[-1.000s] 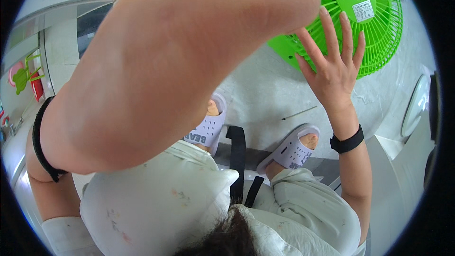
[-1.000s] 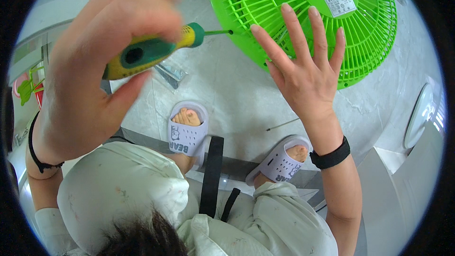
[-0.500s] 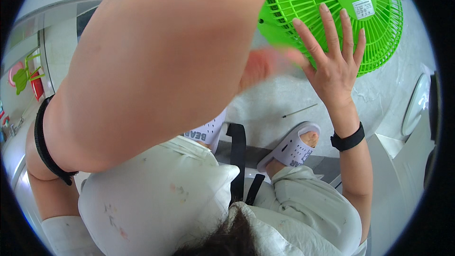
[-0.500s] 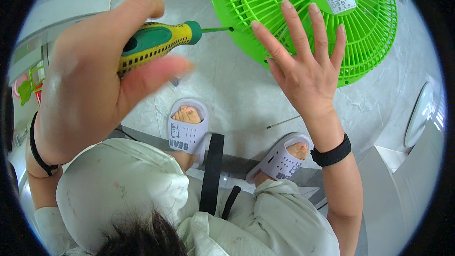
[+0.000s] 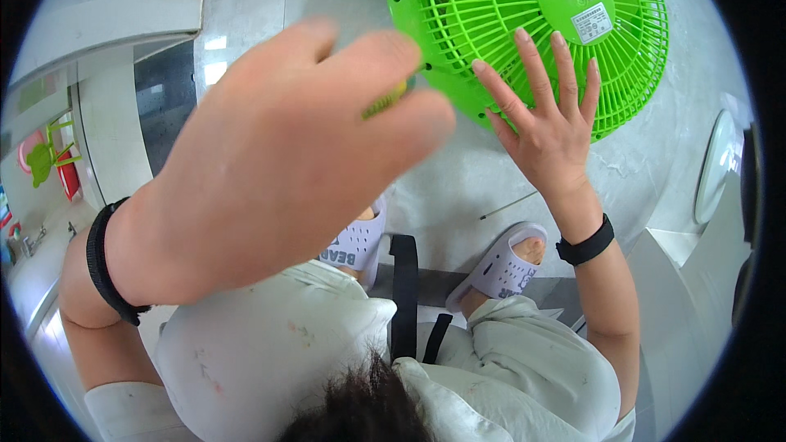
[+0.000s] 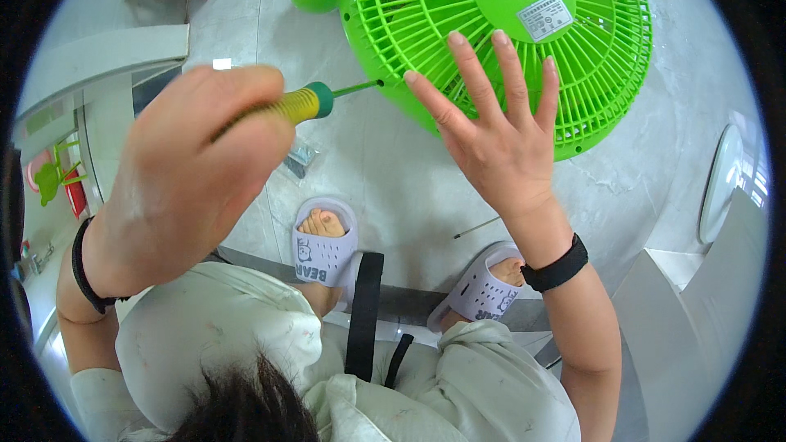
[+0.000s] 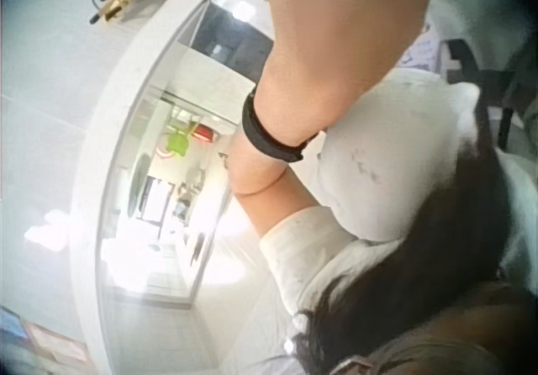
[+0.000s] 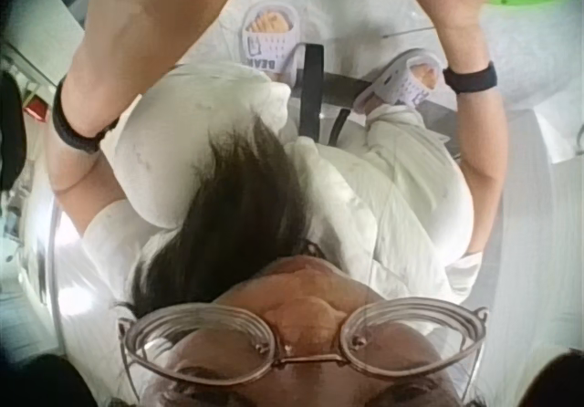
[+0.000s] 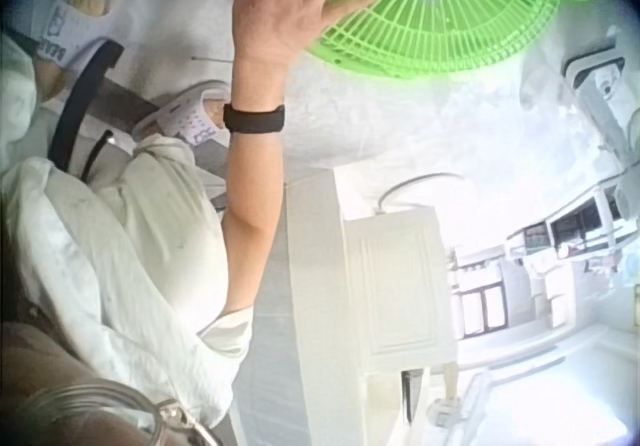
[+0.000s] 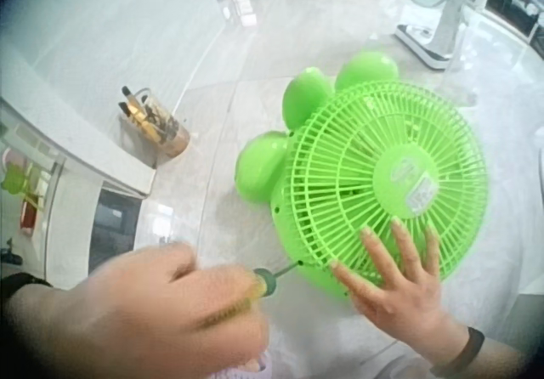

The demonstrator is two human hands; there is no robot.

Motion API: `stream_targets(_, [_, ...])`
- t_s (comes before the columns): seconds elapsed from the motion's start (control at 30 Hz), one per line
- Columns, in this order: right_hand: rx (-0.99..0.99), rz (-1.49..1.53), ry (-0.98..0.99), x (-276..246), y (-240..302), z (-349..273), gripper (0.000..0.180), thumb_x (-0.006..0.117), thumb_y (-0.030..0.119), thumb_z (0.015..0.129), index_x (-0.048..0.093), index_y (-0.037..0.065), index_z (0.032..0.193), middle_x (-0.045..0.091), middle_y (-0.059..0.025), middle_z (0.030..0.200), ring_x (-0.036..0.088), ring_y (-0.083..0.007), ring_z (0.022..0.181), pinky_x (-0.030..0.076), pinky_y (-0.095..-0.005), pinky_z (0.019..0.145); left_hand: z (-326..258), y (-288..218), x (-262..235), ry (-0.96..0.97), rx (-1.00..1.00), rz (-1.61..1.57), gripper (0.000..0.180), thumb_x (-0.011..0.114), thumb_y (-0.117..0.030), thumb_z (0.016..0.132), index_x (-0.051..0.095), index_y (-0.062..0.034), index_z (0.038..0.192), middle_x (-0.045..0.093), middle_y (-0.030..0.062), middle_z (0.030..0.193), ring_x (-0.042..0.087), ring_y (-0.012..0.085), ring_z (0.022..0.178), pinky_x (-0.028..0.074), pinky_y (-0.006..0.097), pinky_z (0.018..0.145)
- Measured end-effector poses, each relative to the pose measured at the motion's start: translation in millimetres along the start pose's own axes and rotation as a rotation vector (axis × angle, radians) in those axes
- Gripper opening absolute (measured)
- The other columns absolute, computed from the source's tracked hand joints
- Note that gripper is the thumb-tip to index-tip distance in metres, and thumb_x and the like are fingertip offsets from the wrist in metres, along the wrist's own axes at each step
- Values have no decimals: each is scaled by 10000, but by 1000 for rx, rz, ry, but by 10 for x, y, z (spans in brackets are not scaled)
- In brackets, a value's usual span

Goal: The person assembles a green turtle-shaped electric fan on the floor. They attach the rear cover, insert and tighten multiple screws with a screwdriver, and secure the front grille to the fan body.

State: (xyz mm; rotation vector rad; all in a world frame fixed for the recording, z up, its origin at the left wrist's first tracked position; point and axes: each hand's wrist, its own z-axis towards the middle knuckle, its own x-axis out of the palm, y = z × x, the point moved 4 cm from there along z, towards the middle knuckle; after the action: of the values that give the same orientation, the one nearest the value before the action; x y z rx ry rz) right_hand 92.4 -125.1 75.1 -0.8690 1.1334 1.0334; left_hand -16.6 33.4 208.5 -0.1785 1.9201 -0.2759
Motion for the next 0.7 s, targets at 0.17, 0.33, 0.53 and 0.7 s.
stream_targets(0.17, [2, 28, -7, -9, -11, 6, 633, 719, 334, 714, 490, 428, 1297, 375, -16, 1448, 296, -307, 1352, 156, -534, 1104, -27, 144, 56, -136, -77, -378, 443, 737, 20, 664, 564, -24, 1070, 576, 132, 1034, 575, 294, 876, 477, 316, 704])
stream_targets(0.33, [7, 31, -5, -10, -8, -6, 653, 726, 313, 695, 493, 431, 1293, 376, -16, 1447, 305, -307, 1347, 156, -536, 1104, -57, 44, 254, -152, -168, -540, 502, 713, 60, 666, 544, -22, 1132, 580, 123, 1042, 599, 241, 881, 479, 289, 744])
stream_targets(0.53, [20, 46, -30, 7, -15, -9, 666, 703, 225, 667, 505, 451, 1261, 398, 19, 1430, 339, -285, 1325, 190, -567, 1082, -24, 111, 162, -215, -330, -1024, 439, 713, -28, 742, 526, 4, 1138, 566, 124, 1053, 580, 144, 828, 463, 240, 747])
stream_targets(0.7, [15, 31, -47, 11, -9, -5, 644, 713, 284, 680, 508, 448, 1268, 409, 3, 1424, 340, -291, 1327, 159, -529, 1104, -124, 30, 3, 106, -466, -388, 388, 706, -79, 758, 532, 5, 1095, 550, 161, 1033, 578, 169, 822, 455, 259, 695])
